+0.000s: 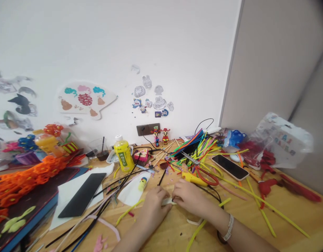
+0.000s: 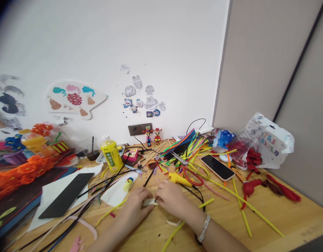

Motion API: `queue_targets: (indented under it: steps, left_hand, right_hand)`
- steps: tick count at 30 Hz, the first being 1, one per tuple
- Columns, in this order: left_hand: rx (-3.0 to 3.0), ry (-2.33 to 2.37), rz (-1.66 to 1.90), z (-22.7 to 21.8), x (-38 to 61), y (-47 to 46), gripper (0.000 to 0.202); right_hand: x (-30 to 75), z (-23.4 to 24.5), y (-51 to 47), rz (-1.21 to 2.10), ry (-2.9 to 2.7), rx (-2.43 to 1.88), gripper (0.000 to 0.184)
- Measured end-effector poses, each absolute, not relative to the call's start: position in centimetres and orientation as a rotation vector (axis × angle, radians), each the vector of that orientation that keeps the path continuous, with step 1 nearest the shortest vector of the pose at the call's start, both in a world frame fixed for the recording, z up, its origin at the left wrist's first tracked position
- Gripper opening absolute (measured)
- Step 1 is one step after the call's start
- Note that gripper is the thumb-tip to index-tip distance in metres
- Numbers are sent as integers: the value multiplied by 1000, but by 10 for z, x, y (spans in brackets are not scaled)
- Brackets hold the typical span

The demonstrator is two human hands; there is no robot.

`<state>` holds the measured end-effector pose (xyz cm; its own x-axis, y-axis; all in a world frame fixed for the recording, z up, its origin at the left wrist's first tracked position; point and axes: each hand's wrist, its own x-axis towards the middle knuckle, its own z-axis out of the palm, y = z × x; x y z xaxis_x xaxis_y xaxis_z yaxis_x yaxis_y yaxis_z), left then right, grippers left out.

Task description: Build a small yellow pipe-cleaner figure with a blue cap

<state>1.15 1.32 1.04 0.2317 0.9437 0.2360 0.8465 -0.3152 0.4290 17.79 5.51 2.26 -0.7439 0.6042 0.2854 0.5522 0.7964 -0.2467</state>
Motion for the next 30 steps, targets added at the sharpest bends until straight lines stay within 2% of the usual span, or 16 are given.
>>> queue_targets:
  steps: [11,16,23,30]
  left_hand:
    - [2361,1665,674,10,17,10,17]
    - [2406,1654,645,10,18,9,25]
    - [2474,1635,615,14,20,7,22]
    - [2508,1611,596,14,17,11,23]
  right_hand:
    - [185,28,59,242,-2565,-871,12]
    - [198,35,70,163,-2380,-1119,16]
    - [235,36,100,7,-2081,-1543,19]
    - [252,26,115,-61,-2020,-1750,19]
